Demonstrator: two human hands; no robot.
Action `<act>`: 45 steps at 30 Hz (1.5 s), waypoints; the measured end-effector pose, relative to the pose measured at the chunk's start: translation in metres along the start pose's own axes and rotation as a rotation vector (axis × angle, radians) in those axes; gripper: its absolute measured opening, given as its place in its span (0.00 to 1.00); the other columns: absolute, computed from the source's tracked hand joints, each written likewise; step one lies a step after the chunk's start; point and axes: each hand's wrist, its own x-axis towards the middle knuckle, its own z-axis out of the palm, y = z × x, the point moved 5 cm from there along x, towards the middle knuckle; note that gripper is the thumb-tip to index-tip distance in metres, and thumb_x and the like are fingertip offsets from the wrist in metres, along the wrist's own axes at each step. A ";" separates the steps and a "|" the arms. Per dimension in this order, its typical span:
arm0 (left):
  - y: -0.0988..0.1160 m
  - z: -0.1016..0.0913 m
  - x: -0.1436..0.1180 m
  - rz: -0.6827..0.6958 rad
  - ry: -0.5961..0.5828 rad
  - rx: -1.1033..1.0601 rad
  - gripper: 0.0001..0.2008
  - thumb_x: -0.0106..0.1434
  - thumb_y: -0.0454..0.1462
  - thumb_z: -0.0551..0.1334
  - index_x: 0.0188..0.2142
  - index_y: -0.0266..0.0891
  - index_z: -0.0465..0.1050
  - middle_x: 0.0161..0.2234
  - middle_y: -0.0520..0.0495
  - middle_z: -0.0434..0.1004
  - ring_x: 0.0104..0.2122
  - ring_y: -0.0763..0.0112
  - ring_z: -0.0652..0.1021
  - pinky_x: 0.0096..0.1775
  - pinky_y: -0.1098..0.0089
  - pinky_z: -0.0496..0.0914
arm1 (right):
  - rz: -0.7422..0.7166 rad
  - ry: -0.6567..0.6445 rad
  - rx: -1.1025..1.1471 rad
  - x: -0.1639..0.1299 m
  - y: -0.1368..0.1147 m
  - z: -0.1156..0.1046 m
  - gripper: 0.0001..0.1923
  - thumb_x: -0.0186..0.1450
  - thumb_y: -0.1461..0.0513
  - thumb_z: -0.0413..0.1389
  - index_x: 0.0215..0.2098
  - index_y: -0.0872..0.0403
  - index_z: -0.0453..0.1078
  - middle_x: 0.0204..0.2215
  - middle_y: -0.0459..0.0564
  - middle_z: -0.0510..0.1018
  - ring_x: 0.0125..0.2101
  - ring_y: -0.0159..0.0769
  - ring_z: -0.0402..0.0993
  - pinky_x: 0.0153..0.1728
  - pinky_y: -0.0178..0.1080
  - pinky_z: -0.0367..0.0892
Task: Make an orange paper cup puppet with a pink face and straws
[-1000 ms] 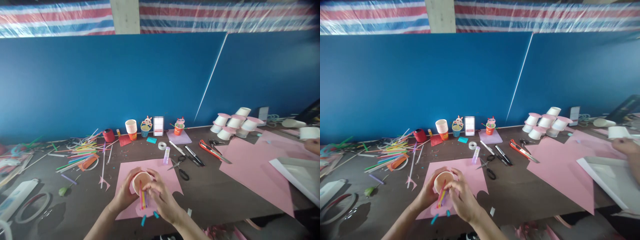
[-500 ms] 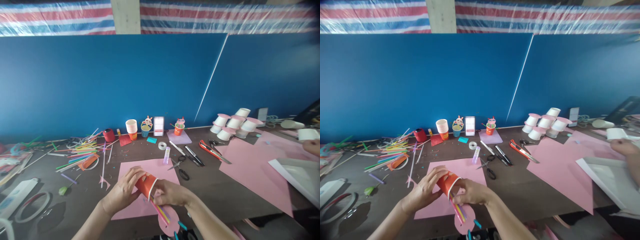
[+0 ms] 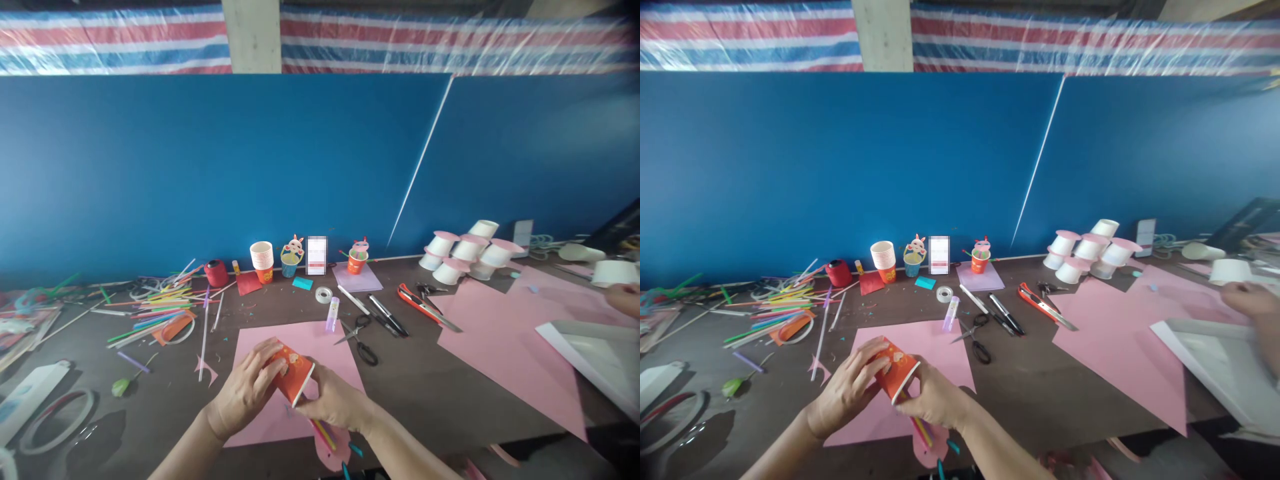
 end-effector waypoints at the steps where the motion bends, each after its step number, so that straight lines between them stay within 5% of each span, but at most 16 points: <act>1: -0.001 0.000 0.000 -0.011 0.008 -0.009 0.19 0.57 0.25 0.57 0.48 0.35 0.60 0.50 0.35 0.63 0.54 0.55 0.62 0.49 0.57 0.66 | -0.001 0.004 -0.013 0.000 0.000 0.000 0.26 0.49 0.68 0.59 0.47 0.55 0.65 0.41 0.47 0.71 0.43 0.38 0.67 0.47 0.38 0.60; 7: -0.009 0.001 0.006 -0.149 -0.057 -0.237 0.22 0.57 0.30 0.59 0.51 0.39 0.58 0.49 0.38 0.64 0.51 0.59 0.65 0.48 0.57 0.65 | -0.006 -0.102 -0.004 0.001 0.001 -0.003 0.28 0.48 0.67 0.60 0.48 0.53 0.66 0.43 0.46 0.72 0.48 0.41 0.63 0.50 0.39 0.56; 13: -0.022 0.002 0.007 -0.330 -0.072 -0.437 0.28 0.53 0.40 0.64 0.52 0.41 0.55 0.47 0.39 0.65 0.49 0.58 0.66 0.49 0.56 0.63 | 0.024 -0.209 0.283 0.008 0.008 -0.004 0.22 0.51 0.63 0.58 0.45 0.54 0.70 0.40 0.48 0.76 0.43 0.41 0.68 0.48 0.42 0.57; 22: -0.031 0.016 0.003 -0.436 -0.172 -0.647 0.28 0.50 0.42 0.65 0.50 0.43 0.60 0.46 0.40 0.63 0.47 0.55 0.67 0.48 0.53 0.63 | 0.154 -0.086 0.558 0.012 0.019 -0.009 0.20 0.48 0.68 0.54 0.40 0.55 0.72 0.31 0.46 0.76 0.34 0.35 0.71 0.42 0.38 0.61; 29: -0.043 0.025 -0.011 -0.583 -0.111 -1.003 0.26 0.49 0.39 0.66 0.47 0.40 0.60 0.44 0.42 0.65 0.44 0.58 0.69 0.45 0.60 0.64 | 0.250 0.085 0.306 0.020 0.014 -0.016 0.08 0.53 0.61 0.56 0.30 0.57 0.72 0.20 0.42 0.70 0.23 0.28 0.66 0.28 0.31 0.61; 35: -0.046 0.038 -0.027 -0.719 0.064 -1.498 0.28 0.48 0.41 0.67 0.48 0.41 0.61 0.42 0.44 0.67 0.40 0.62 0.71 0.39 0.67 0.67 | 0.181 0.099 -0.006 0.029 -0.017 -0.013 0.09 0.55 0.62 0.53 0.32 0.57 0.72 0.27 0.47 0.75 0.27 0.30 0.69 0.28 0.31 0.60; 45: -0.051 0.047 -0.045 -0.823 0.165 -1.549 0.35 0.47 0.46 0.66 0.54 0.44 0.58 0.48 0.42 0.68 0.44 0.58 0.72 0.43 0.63 0.67 | 0.078 0.101 -0.625 0.040 -0.064 -0.010 0.09 0.55 0.63 0.50 0.20 0.56 0.69 0.14 0.43 0.70 0.16 0.26 0.62 0.18 0.30 0.50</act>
